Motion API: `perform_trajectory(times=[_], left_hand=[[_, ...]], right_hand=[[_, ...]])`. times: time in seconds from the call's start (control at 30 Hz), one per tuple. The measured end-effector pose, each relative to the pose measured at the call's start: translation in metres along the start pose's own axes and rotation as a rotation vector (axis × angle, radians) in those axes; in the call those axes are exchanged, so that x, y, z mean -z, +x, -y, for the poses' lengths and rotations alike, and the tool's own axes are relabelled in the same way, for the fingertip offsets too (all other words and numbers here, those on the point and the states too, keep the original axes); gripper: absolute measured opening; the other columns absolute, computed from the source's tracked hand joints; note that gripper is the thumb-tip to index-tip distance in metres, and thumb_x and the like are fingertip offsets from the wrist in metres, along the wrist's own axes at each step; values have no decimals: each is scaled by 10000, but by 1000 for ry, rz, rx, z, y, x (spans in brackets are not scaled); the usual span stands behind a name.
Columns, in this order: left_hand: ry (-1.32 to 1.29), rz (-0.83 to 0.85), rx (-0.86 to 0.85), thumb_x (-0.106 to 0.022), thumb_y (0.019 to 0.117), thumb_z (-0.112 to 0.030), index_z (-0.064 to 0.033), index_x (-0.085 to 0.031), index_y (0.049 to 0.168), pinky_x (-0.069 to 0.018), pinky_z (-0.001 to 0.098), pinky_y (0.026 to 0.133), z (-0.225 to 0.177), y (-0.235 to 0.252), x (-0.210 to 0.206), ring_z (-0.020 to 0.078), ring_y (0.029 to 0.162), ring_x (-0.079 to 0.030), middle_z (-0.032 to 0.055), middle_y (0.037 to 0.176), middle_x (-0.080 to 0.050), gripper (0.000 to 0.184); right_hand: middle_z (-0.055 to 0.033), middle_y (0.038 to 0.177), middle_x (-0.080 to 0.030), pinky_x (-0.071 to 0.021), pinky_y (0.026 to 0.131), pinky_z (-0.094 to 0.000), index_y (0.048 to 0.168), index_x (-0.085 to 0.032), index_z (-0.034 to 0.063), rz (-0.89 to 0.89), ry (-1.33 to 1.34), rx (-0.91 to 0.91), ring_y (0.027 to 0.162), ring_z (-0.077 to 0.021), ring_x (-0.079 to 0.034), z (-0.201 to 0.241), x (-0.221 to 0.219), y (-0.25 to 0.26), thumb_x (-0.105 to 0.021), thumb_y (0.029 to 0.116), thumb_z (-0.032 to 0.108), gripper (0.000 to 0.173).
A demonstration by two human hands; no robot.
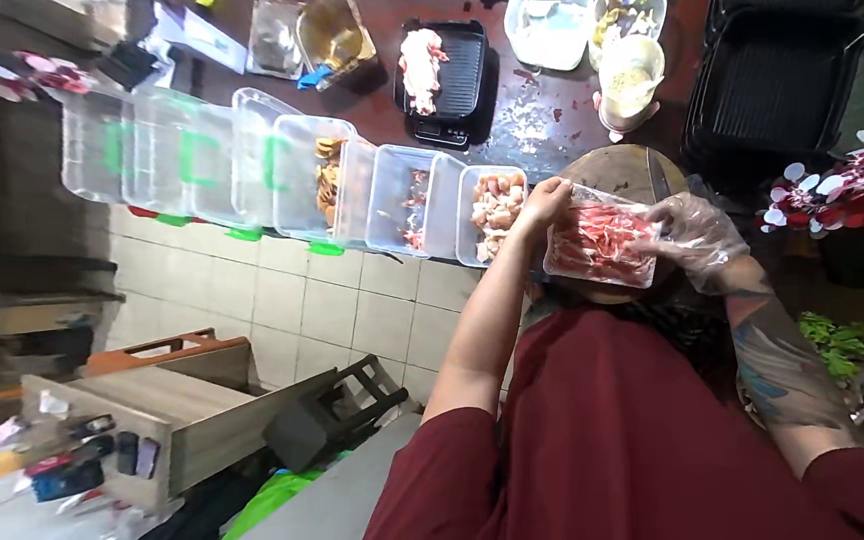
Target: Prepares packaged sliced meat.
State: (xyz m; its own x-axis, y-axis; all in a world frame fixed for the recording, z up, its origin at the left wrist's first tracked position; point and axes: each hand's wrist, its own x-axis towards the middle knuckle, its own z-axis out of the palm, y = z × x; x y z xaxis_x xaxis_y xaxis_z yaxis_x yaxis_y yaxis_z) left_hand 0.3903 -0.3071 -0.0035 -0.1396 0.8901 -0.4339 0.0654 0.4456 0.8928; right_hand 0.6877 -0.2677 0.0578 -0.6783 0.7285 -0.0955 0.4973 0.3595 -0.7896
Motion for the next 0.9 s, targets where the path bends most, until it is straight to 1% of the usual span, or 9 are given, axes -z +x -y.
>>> perform_trajectory(times=[0.1, 0.23, 0.33, 0.4, 0.5, 0.57, 0.67, 0.73, 0.9], left_hand=[[-28, 17, 75, -454, 1094, -232, -72, -597, 959, -467, 270, 570, -4, -1, -2, 88, 589, -513, -10, 701, -533, 253], [-129, 11, 227, -480, 1085, -226, -77, -594, 1036, -462, 256, 539, -18, -12, -6, 96, 576, -517, -5, 711, -540, 194], [-194, 24, 289, -480, 1082, -243, -84, -591, 1058, -452, 245, 537, -22, -19, -8, 85, 568, -497, -15, 715, -534, 195], [-229, 64, 296, -509, 1060, -224, -87, -612, 1059, -465, 245, 552, -23, -23, -7, 81, 588, -516, -17, 741, -563, 171], [-180, 181, 239, -599, 981, -93, -50, -635, 1209, -553, 282, 672, -22, -28, -1, 123, 753, -639, 62, 966, -682, 235], [88, 231, 160, -647, 965, -98, -36, -642, 1283, -573, 330, 787, -26, -28, 5, 154, 865, -667, 113, 1093, -689, 324], [590, 155, -8, -622, 1016, -276, -58, -746, 1107, -539, 495, 916, -26, -18, 8, 242, 970, -694, 138, 1048, -729, 267], [808, 40, -70, -627, 964, -198, -70, -747, 1048, -532, 563, 928, -25, -6, 2, 312, 1047, -668, 150, 1106, -687, 195], [1051, -24, -263, -601, 994, -206, -59, -740, 987, -548, 545, 910, -27, 35, 6, 332, 1073, -661, 137, 1187, -655, 202]], right_hand=[[-109, 1040, -734, -553, 959, -400, 1020, -751, 52, -30, 1, 108, 1004, -203, -697, -13, -3, 5, -733, 924, 154, 141], [-90, 1182, -740, -508, 1083, -388, 1066, -771, 64, 72, 22, 188, 1177, -183, -673, -10, -4, 4, -558, 954, -10, 252], [-78, 1212, -733, -515, 1046, -477, 1186, -754, 128, 76, -34, 219, 1170, -220, -675, -7, -21, 7, -547, 938, 78, 327], [-56, 1371, -663, -430, 1164, -439, 1322, -693, 140, 42, -127, 286, 1337, -196, -573, -3, -41, 12, -540, 1003, 254, 372], [-70, 1555, -505, -282, 1249, -489, 1477, -568, 163, 110, -399, 318, 1482, -257, -408, -2, -79, 9, -402, 1069, 481, 543], [-44, 1582, -477, -303, 1226, -519, 1487, -561, 198, 83, -537, 382, 1474, -272, -420, -19, -102, 2, -404, 1064, 475, 529], [-17, 1570, -494, -349, 1194, -494, 1491, -554, 227, 57, -566, 405, 1446, -247, -457, -24, -107, -1, -429, 1064, 466, 505], [-18, 1543, -524, -378, 1172, -496, 1466, -581, 233, 46, -567, 408, 1417, -253, -489, -23, -107, -1, -439, 1058, 481, 498], [3, 1527, -541, -374, 1173, -486, 1450, -597, 270, 76, -535, 427, 1424, -234, -483, -25, -104, 1, -444, 1051, 511, 490]])
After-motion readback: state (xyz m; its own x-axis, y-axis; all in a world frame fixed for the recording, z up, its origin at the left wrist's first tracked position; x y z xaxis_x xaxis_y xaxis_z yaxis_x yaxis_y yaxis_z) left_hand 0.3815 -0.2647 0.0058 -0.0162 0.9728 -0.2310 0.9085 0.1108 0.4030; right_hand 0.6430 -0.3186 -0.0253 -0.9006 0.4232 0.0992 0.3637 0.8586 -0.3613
